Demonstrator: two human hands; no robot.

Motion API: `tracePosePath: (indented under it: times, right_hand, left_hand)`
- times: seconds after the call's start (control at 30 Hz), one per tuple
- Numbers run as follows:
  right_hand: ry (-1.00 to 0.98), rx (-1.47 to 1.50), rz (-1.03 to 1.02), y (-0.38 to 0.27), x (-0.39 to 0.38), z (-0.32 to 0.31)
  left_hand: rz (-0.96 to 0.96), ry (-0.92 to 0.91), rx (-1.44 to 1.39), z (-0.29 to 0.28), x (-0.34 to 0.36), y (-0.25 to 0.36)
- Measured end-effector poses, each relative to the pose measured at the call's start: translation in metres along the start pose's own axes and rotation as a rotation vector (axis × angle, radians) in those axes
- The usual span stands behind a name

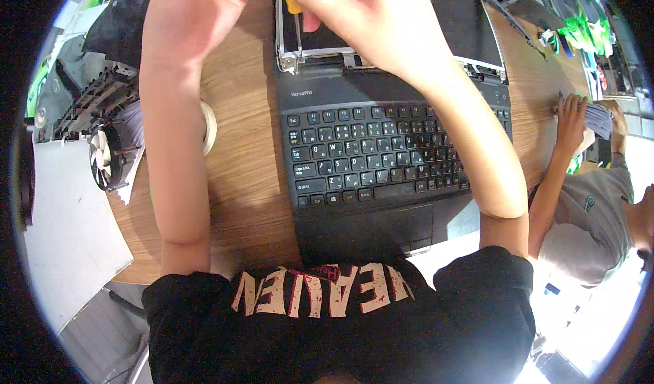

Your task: The person disassembles the top casing of a laptop by removing the screen bezel and unscrewing components along the hinge area using a screwdriver.

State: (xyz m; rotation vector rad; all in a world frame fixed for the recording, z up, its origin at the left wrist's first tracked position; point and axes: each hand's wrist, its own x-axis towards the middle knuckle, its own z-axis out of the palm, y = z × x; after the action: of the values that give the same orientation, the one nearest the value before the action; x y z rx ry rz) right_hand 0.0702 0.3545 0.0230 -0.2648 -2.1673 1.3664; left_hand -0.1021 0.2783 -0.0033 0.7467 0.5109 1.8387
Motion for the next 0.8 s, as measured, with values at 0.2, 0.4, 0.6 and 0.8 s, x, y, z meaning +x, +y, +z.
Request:
tracePosePath:
  times: [0.2, 0.4, 0.6, 0.8]
  right_hand:
    - [-0.201, 0.071, -0.212, 0.013, 0.001, 0.004]
    - [-0.074, 0.112, -0.054, 0.020, 0.001, 0.005]
    - [-0.068, 0.147, -0.187, 0.041, -0.002, 0.000]
    - [-0.094, -0.187, -0.277, 0.034, 0.013, -0.014]
  left_hand:
    - [-0.013, 0.225, 0.102, 0.015, -0.002, -0.001]
    - [-0.019, -0.005, -0.076, -0.013, 0.004, 0.000]
    - [-0.016, 0.036, -0.079, -0.011, 0.002, 0.000]
    - [0.034, 0.034, 0.031, 0.006, -0.005, -0.005]
